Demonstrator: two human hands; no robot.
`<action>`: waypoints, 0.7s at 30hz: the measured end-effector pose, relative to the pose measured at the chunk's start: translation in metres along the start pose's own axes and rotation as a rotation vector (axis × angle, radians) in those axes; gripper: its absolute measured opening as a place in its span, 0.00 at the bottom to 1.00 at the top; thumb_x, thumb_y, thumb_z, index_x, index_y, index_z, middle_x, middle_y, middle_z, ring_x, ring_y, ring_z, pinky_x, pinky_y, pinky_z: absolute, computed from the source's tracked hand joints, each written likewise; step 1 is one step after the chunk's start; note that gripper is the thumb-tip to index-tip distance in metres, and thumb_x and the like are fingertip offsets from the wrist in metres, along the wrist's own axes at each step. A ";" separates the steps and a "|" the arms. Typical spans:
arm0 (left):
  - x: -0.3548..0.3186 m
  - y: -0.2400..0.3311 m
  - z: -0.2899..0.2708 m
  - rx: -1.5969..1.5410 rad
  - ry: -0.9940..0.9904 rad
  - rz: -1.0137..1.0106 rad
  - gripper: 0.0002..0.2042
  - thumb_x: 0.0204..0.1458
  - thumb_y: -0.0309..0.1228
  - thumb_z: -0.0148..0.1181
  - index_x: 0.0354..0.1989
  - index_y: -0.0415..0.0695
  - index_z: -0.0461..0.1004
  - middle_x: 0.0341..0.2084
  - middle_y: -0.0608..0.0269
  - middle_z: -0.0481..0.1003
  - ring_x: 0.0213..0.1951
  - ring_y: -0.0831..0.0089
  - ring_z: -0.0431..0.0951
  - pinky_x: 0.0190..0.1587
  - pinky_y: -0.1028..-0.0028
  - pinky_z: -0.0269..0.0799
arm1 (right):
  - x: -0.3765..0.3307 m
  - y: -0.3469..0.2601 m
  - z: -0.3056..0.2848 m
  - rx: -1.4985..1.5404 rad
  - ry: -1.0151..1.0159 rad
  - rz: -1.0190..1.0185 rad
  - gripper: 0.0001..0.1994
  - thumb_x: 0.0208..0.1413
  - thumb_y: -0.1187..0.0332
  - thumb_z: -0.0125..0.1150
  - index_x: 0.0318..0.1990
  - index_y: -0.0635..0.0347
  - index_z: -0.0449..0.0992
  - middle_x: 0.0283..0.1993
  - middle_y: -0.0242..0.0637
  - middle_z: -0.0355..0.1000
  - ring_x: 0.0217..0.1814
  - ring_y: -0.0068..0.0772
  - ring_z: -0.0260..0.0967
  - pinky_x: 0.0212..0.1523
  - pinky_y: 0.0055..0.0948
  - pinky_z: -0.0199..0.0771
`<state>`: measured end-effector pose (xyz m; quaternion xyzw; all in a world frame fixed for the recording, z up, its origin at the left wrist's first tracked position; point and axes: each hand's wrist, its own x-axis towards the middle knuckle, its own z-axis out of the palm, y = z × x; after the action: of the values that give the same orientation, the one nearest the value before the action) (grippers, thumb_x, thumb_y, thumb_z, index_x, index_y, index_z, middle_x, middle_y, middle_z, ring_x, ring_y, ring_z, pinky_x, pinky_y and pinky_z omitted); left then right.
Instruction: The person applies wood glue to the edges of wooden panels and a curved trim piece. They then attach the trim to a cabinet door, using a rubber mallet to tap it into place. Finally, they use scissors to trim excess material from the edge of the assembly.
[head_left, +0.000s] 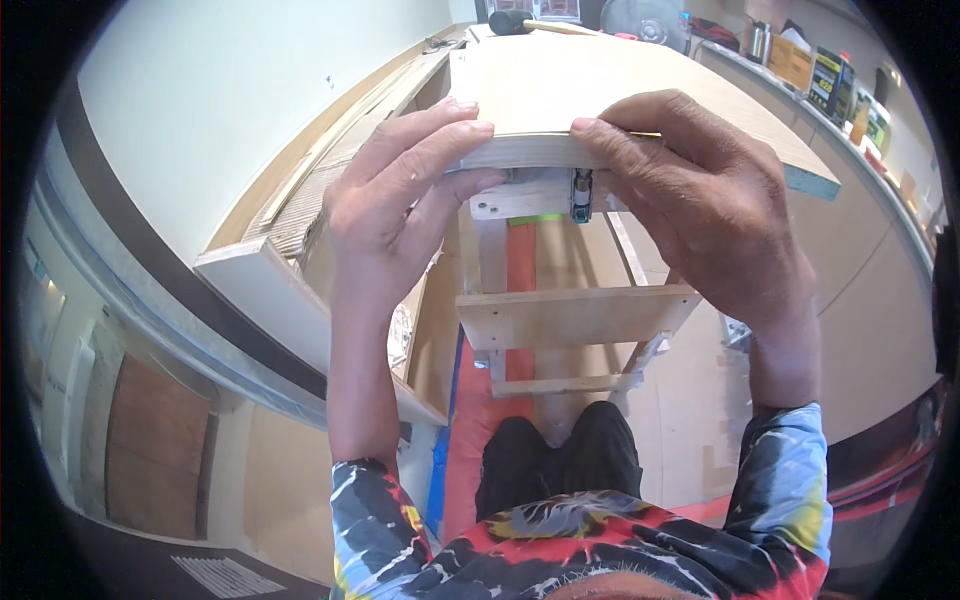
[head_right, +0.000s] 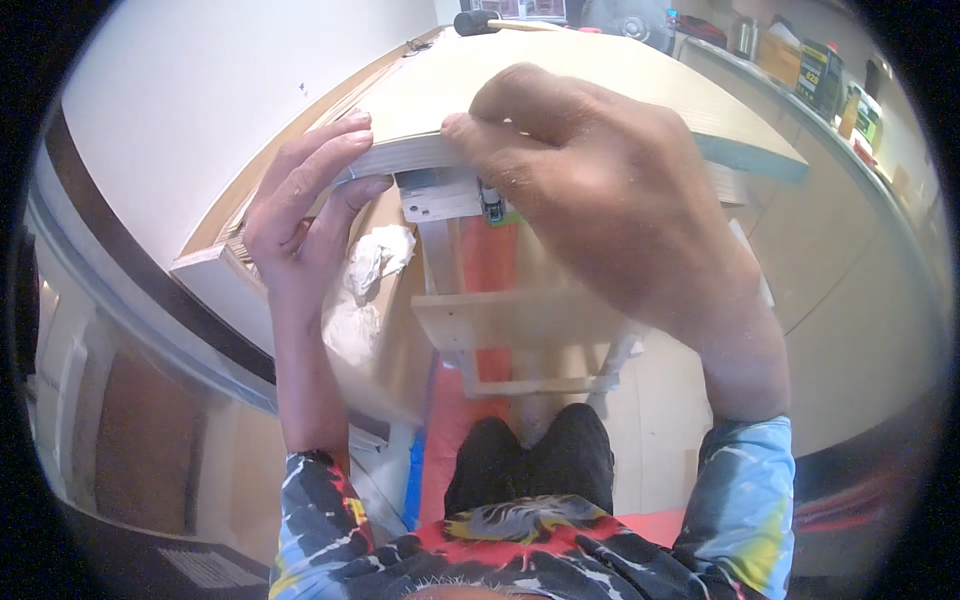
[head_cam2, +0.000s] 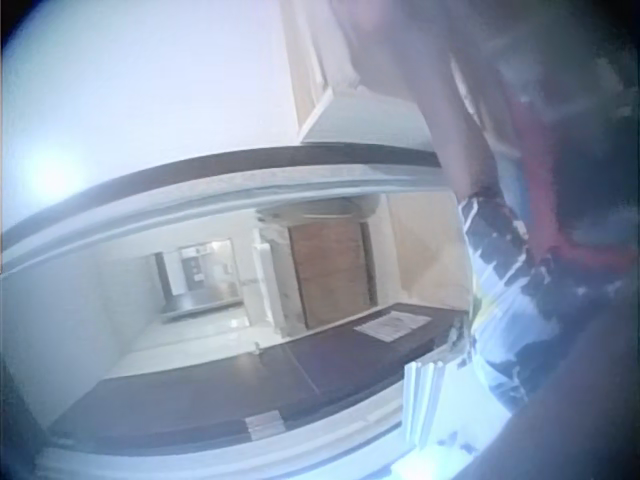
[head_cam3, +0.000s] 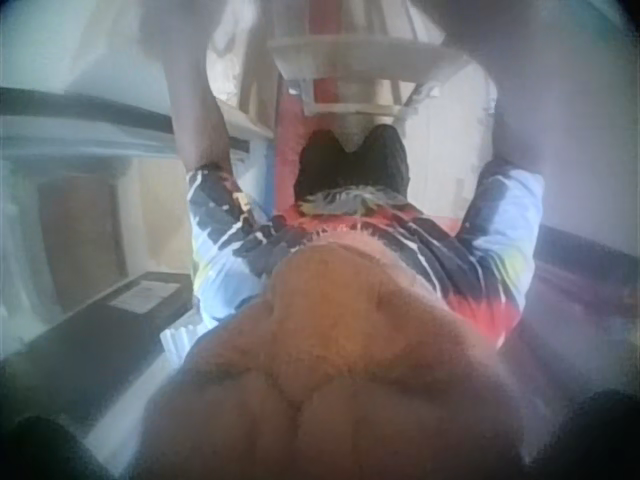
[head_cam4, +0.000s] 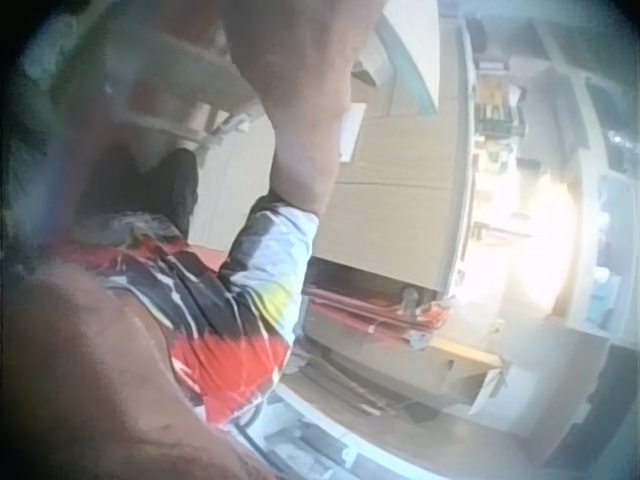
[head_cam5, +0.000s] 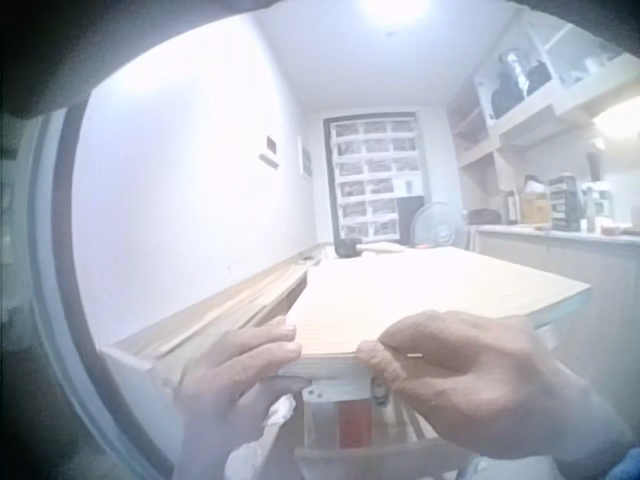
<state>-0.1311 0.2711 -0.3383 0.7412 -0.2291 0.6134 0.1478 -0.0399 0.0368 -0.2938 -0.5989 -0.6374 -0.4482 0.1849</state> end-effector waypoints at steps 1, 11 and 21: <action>0.000 0.002 0.001 0.011 0.000 0.001 0.18 0.41 0.21 0.73 0.44 0.43 0.83 0.44 0.54 0.81 0.46 0.62 0.82 0.45 0.68 0.81 | -0.002 0.001 -0.001 -0.003 0.006 -0.006 0.19 0.46 0.81 0.69 0.48 0.63 0.81 0.41 0.41 0.77 0.38 0.34 0.80 0.37 0.29 0.85; -0.001 0.005 0.001 0.048 -0.005 0.028 0.20 0.40 0.21 0.73 0.46 0.43 0.81 0.44 0.54 0.81 0.48 0.61 0.82 0.47 0.67 0.82 | -0.003 -0.003 -0.005 0.007 0.010 0.053 0.19 0.44 0.81 0.71 0.47 0.62 0.82 0.39 0.39 0.76 0.37 0.34 0.80 0.35 0.29 0.85; 0.005 0.008 -0.003 0.080 -0.044 0.064 0.19 0.39 0.22 0.73 0.44 0.40 0.81 0.41 0.53 0.80 0.46 0.58 0.82 0.45 0.66 0.81 | -0.001 -0.006 -0.007 -0.025 0.001 0.099 0.18 0.43 0.81 0.72 0.45 0.62 0.82 0.37 0.39 0.76 0.37 0.34 0.81 0.35 0.29 0.85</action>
<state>-0.1367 0.2652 -0.3335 0.7520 -0.2312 0.6102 0.0933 -0.0472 0.0314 -0.2936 -0.6317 -0.6012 -0.4469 0.1996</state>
